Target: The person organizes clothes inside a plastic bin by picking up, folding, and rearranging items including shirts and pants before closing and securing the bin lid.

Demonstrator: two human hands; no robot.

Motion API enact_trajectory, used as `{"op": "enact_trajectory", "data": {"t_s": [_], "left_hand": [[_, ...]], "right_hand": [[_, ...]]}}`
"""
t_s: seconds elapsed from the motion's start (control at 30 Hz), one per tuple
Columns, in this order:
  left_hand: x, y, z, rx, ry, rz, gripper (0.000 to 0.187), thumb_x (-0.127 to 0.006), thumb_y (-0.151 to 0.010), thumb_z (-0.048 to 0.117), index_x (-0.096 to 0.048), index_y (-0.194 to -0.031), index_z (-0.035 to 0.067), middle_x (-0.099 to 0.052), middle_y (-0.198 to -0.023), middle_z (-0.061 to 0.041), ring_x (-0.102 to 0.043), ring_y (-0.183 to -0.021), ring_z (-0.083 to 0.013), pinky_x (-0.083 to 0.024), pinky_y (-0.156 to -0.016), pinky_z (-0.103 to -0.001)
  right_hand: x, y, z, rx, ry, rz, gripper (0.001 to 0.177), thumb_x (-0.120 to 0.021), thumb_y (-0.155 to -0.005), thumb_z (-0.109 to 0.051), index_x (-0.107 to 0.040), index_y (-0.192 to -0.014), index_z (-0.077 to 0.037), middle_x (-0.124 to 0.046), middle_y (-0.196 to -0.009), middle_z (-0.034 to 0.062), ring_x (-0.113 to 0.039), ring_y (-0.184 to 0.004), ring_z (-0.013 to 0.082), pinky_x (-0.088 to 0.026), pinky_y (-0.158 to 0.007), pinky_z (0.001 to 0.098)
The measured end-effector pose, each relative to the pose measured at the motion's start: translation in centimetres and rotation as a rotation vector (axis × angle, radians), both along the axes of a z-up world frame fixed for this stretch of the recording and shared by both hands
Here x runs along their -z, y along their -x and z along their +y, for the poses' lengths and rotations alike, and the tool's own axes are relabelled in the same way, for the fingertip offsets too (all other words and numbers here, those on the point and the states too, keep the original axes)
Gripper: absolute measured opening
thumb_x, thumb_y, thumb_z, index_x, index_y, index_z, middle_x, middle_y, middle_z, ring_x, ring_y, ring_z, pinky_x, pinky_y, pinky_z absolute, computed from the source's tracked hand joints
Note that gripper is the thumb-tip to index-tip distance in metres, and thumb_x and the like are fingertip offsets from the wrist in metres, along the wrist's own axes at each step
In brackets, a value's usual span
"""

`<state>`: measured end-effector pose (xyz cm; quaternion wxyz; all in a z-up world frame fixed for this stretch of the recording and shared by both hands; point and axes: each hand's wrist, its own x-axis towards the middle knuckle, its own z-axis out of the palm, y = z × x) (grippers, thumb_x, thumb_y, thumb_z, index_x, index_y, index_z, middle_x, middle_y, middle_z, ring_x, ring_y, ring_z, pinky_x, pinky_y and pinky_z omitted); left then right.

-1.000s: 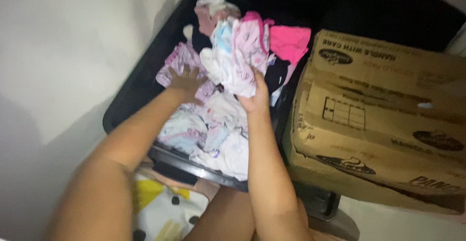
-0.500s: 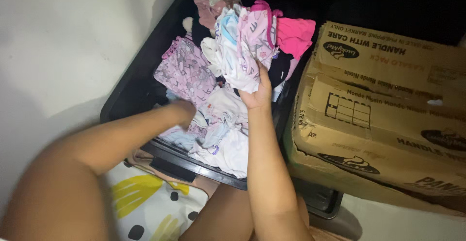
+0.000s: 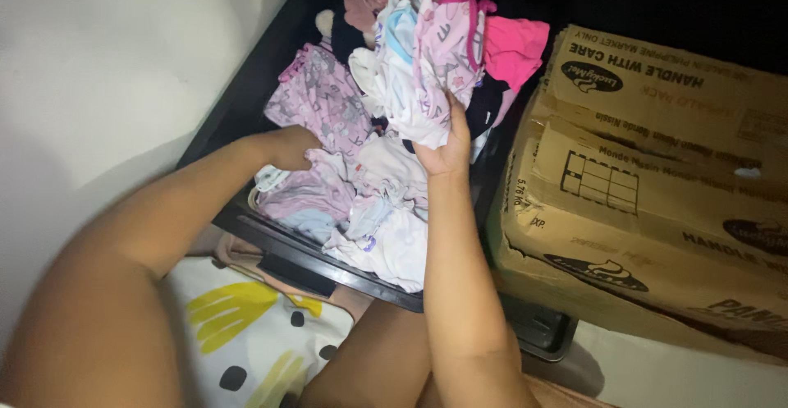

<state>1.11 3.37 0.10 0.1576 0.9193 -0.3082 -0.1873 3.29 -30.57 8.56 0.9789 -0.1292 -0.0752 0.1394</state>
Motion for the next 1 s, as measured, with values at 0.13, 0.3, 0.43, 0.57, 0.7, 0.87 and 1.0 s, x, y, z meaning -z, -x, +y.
{"op": "enact_trajectory", "data": {"t_s": [0.13,0.3,0.43,0.57,0.7,0.87,1.0], "left_hand": [[-1.3,2.3,-2.3,-0.066,-0.12,0.138,0.039,-0.07,-0.072,0.017,-0.076,-0.11,0.01,-0.074,-0.114,-0.02,-0.07,-0.11,-0.0366,-0.055,-0.096,-0.045],[-3.8,7.6,-8.6,-0.063,-0.341,0.112,0.07,-0.083,-0.072,0.033,-0.059,-0.129,-0.001,-0.062,-0.128,-0.024,-0.062,-0.118,-0.0415,-0.048,-0.098,-0.053],[-5.4,8.8,-10.2,-0.08,-0.394,0.184,0.068,-0.087,-0.072,0.045,-0.066,-0.119,0.001,-0.067,-0.122,-0.022,-0.067,-0.116,-0.0365,-0.054,-0.101,-0.046],[-0.6,6.1,-9.2,-0.07,-0.448,0.015,0.037,-0.067,-0.092,0.034,-0.073,-0.11,0.002,-0.072,-0.117,-0.021,-0.068,-0.114,-0.037,-0.053,-0.099,-0.053],[3.9,1.5,-2.5,-0.06,-0.01,0.05,0.039,-0.067,-0.087,0.033,-0.075,-0.113,0.006,-0.073,-0.115,-0.022,-0.069,-0.108,-0.0413,-0.054,-0.096,-0.05],[-1.5,4.2,-2.1,-0.163,-0.184,0.247,0.059,-0.07,-0.083,0.046,-0.065,-0.128,0.008,-0.067,-0.129,-0.021,-0.064,-0.121,-0.0385,-0.05,-0.105,-0.047],[-7.5,8.7,-9.3,-0.203,-0.344,0.352,0.077,-0.072,-0.08,0.055,-0.058,-0.14,0.009,-0.062,-0.14,-0.019,-0.06,-0.13,-0.0364,-0.048,-0.111,-0.045]], "right_hand": [[-0.2,-0.1,0.0,-0.017,0.003,0.0,0.036,-0.058,-0.103,-0.023,-0.062,-0.134,-0.004,-0.064,-0.141,0.0144,-0.056,-0.136,0.0333,-0.036,-0.122,0.0556],[0.3,-0.1,-0.1,-0.038,0.03,0.014,0.033,-0.062,-0.103,-0.018,-0.063,-0.132,-0.002,-0.066,-0.137,0.0134,-0.059,-0.133,0.0313,-0.04,-0.121,0.0546],[0.4,-0.3,-0.1,-0.001,0.061,-0.017,0.028,-0.064,-0.103,-0.017,-0.064,-0.128,-0.004,-0.067,-0.134,0.0133,-0.06,-0.131,0.0323,-0.042,-0.119,0.0562],[-0.3,-0.1,-0.1,-0.032,0.084,0.035,0.032,-0.065,-0.101,-0.018,-0.064,-0.13,-0.003,-0.067,-0.134,0.0122,-0.061,-0.13,0.0297,-0.042,-0.12,0.0538],[-0.4,0.0,0.0,-0.033,0.045,0.039,0.031,-0.065,-0.101,-0.018,-0.064,-0.128,-0.004,-0.068,-0.132,0.0125,-0.062,-0.128,0.0305,-0.043,-0.117,0.0549],[-0.1,-0.1,0.2,-0.047,0.044,0.046,0.029,-0.066,-0.102,-0.017,-0.064,-0.127,-0.003,-0.069,-0.131,0.0127,-0.062,-0.128,0.0302,-0.043,-0.118,0.0545],[-0.5,0.2,0.2,-0.06,0.111,0.046,0.032,-0.066,-0.099,-0.016,-0.066,-0.128,-0.002,-0.069,-0.13,0.0133,-0.063,-0.127,0.0306,-0.045,-0.117,0.0526]]}}
